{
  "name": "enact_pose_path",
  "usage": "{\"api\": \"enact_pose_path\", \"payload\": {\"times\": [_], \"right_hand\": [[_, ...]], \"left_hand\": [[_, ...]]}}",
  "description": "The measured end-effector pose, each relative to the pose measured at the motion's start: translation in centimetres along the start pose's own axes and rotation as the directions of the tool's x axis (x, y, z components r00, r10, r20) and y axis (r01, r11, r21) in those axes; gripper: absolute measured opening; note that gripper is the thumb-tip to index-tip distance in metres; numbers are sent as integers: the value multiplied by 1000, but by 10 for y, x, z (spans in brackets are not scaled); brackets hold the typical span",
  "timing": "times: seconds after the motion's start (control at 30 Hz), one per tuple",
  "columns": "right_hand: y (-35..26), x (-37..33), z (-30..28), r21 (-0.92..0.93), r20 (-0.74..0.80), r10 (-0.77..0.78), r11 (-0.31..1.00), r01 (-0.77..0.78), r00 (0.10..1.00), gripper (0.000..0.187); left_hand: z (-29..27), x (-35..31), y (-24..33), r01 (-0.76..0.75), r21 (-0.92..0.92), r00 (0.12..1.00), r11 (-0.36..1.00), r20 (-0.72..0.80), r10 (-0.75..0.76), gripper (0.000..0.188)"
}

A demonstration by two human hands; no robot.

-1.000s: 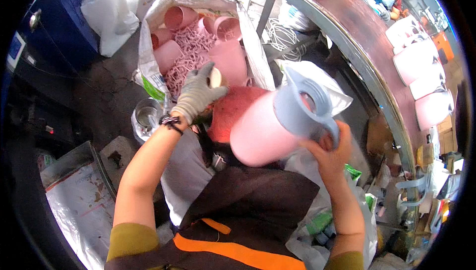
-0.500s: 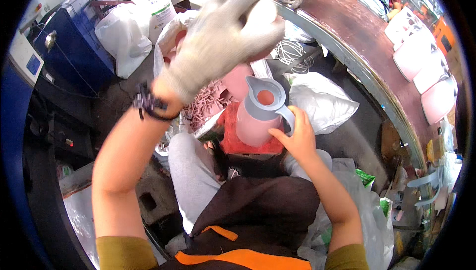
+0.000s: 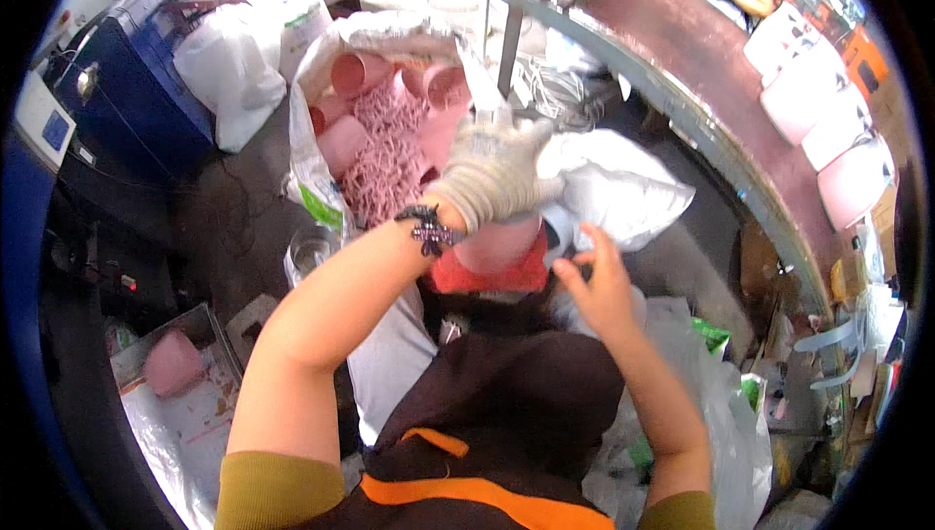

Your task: The person assembles pink plastic pitchers by hand, fitting grey lids onto the bodies and moving them to a collection area.

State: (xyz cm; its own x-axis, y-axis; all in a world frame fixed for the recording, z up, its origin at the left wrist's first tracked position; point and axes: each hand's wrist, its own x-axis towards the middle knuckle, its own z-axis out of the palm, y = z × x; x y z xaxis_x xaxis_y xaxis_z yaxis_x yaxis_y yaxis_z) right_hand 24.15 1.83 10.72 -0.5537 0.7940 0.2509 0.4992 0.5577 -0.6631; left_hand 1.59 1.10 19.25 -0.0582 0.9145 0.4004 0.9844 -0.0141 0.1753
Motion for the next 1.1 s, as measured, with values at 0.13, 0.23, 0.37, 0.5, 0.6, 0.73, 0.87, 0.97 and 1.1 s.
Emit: {"api": "enact_pose_path", "payload": {"times": [0.13,0.23,0.37,0.5,0.6,0.73,0.87,0.97,1.1], "right_hand": [[8,24,29,-11,61,86,996,-86,994,50],[18,26,38,69,8,85,994,-85,996,35],[14,24,28,124,153,211,965,-231,965,31],[15,14,32,126,146,248,956,-266,958,30],[7,35,34,209,134,190,954,-215,973,29],[23,24,31,361,147,199,901,-240,969,25],[22,2,-4,633,107,232,734,-246,967,20],[9,-3,-61,692,-31,229,707,-145,973,26],[-51,19,-155,427,-464,78,892,146,883,63]], "left_hand": [[-15,11,-11,4,-84,992,996,125,7,72],[-52,26,-16,168,-140,985,976,59,-161,69],[-90,52,-6,-4,-94,959,996,-283,-23,65],[-52,36,12,-62,-92,996,994,62,68,64],[4,6,3,76,-97,997,992,5,-76,65],[-14,16,-20,79,-296,993,952,105,-50,65],[-7,14,-75,294,-694,928,657,43,-370,70],[20,-17,-78,375,-372,908,849,-35,-417,65],[94,-67,-55,361,-68,931,930,83,-356,57]]}}
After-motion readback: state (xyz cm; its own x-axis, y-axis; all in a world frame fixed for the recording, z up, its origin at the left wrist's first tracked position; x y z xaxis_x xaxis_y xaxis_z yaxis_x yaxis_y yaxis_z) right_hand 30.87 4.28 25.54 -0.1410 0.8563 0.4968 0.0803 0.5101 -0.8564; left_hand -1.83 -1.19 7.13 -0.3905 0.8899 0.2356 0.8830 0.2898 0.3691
